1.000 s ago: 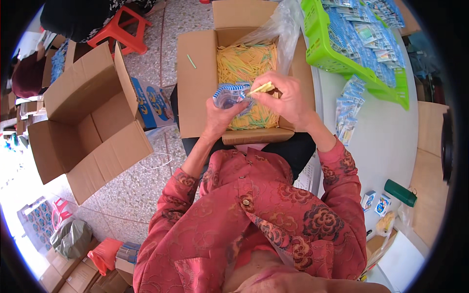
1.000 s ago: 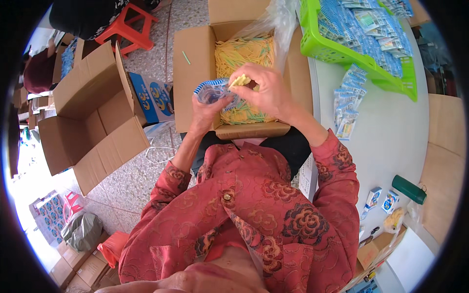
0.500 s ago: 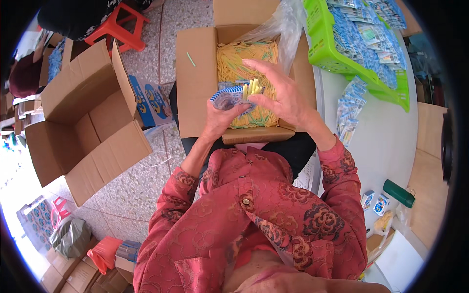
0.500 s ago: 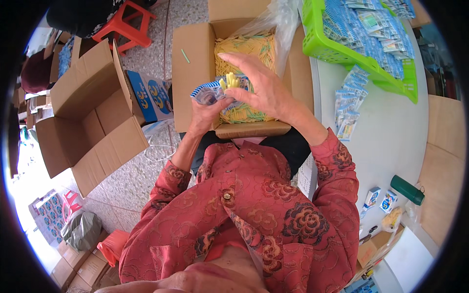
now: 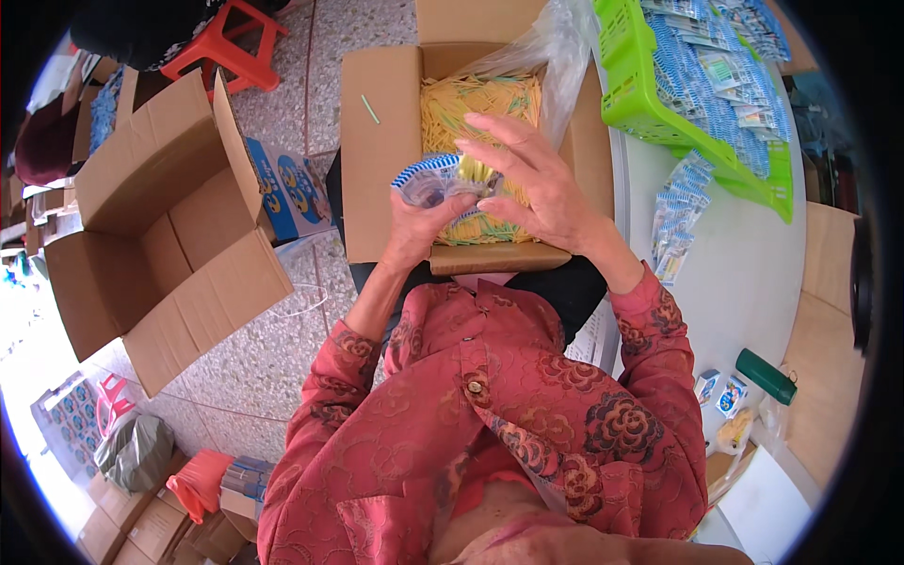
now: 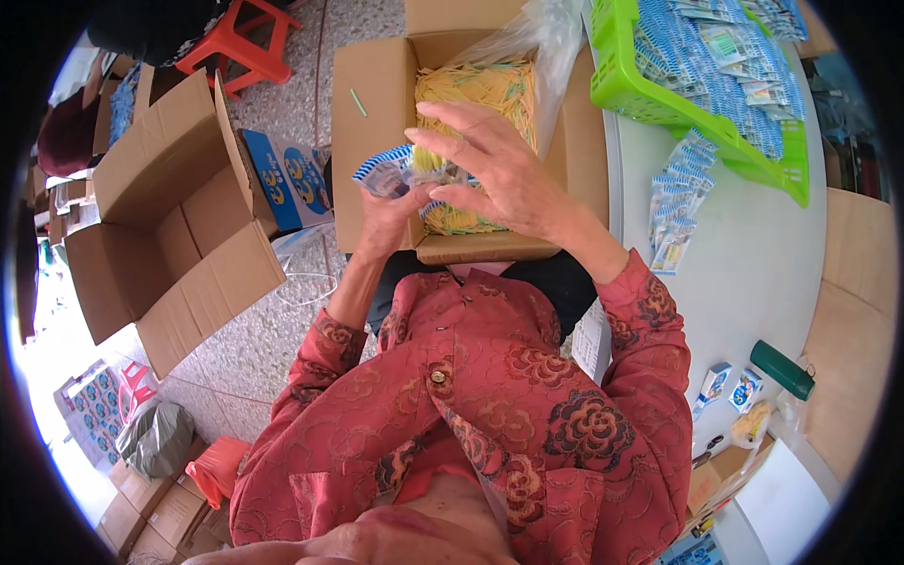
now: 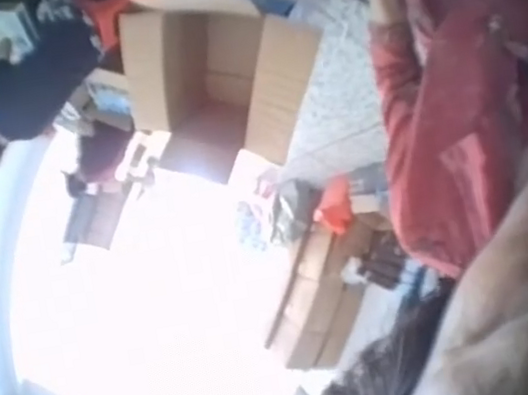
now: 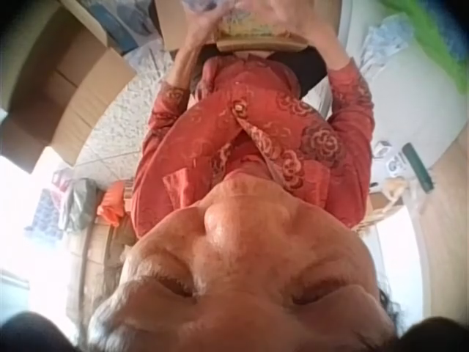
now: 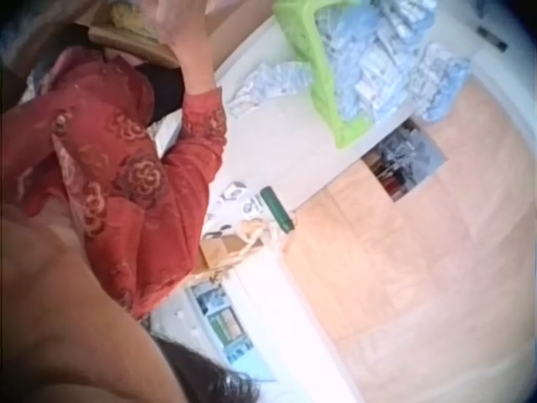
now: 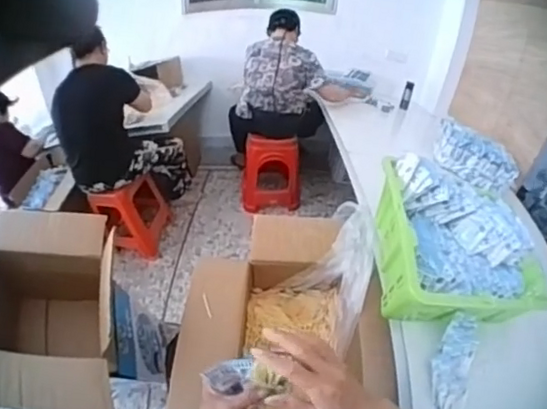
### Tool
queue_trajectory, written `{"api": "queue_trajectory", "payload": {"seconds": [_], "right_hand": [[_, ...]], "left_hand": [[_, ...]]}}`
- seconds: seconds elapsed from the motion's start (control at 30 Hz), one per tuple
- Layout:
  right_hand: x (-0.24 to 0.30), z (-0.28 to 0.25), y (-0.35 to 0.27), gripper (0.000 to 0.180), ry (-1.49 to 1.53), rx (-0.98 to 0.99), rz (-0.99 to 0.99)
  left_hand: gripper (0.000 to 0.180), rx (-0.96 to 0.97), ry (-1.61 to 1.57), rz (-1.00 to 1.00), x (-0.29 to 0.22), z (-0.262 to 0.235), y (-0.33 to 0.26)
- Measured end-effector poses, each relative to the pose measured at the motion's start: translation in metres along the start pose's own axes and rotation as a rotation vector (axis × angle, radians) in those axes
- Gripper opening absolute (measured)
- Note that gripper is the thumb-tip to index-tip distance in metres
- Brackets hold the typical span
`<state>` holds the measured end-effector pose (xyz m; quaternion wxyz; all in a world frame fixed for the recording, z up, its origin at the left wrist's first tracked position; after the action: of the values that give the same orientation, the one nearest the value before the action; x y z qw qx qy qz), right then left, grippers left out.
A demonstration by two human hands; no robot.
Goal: Packing small yellow sticks into plastic packets and organizing them into cardboard boxes.
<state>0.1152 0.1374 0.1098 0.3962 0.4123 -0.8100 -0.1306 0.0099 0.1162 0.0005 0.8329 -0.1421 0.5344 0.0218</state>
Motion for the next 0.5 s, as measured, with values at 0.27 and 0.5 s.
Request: {"api": "queue_trajectory", "payload": {"seconds": [0.27, 0.5], "right_hand": [[-0.018, 0.008, 0.006, 0.039, 0.222, -0.093, 0.136], [-0.104, 0.093, 0.027, 0.025, 0.307, -0.096, 0.541]], "left_hand": [[0.031, -0.041, 0.019, 0.010, -0.002, -0.010, -0.002], [0.028, -0.097, 0.018, -0.006, 0.006, -0.036, -0.008]]}}
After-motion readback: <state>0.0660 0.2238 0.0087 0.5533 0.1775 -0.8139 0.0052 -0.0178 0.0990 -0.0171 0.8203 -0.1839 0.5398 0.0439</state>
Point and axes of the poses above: each hand's wrist, its own y-axis towards the middle knuckle, its own z-axis out of the palm, x = y × z, the point moved 9 cm from there along y, towards the middle knuckle, and after that the axes turned 13 degrees about -x, right-handed, at the moved point
